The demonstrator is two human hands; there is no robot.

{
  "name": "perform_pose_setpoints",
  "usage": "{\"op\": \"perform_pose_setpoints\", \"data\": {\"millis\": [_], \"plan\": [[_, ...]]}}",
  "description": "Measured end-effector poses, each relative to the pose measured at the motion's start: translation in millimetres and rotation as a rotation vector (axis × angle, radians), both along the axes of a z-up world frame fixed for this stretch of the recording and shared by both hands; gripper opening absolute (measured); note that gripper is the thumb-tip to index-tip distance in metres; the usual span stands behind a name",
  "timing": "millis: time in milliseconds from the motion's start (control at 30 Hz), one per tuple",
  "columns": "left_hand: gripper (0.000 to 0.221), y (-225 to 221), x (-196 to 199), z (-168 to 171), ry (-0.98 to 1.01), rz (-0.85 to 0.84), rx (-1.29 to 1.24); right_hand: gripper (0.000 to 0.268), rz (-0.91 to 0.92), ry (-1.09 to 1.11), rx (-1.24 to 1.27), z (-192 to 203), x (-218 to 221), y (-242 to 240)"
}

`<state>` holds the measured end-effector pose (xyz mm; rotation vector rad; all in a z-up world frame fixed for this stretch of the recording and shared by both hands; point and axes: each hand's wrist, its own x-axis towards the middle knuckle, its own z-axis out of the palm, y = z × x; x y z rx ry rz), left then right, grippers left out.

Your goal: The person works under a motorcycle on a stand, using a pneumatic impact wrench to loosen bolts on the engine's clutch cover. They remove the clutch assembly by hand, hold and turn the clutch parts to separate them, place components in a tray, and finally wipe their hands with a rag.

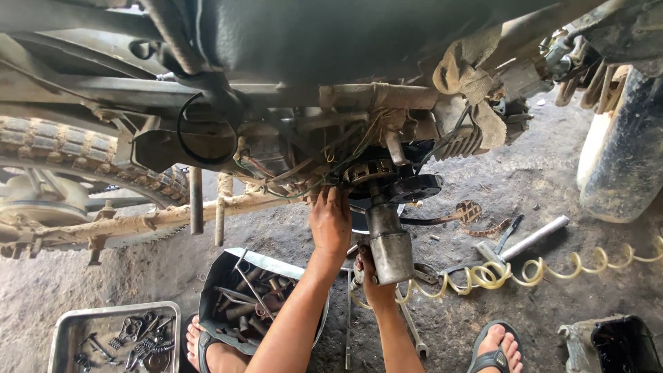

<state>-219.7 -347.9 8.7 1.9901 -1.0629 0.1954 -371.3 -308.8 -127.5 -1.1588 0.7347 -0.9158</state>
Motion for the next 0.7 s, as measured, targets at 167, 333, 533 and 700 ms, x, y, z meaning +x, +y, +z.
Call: {"op": "perform_pose_setpoints", "data": {"millis": [167,333,533,700], "plan": [[0.009,0,0,1,0.009,-0.014,-0.017,0.011,-0.065,0.149,-0.094,16,-3,-5],[0.012,0,-1,2,0.04,-0.03,-0.044,0.011,-0.093,0.18,-0.002,-1,-2,-2],[0.008,-5,-3,-1,0.015,-0.006,-0.05,0.014,-0.084,0.197,-0.23,-3,-5,-6],[0.009,-2,-3,-2,0.031,-0.011,-0.044,0.011,-0.113,0.166,-0.119,-10,-4,0]]}}
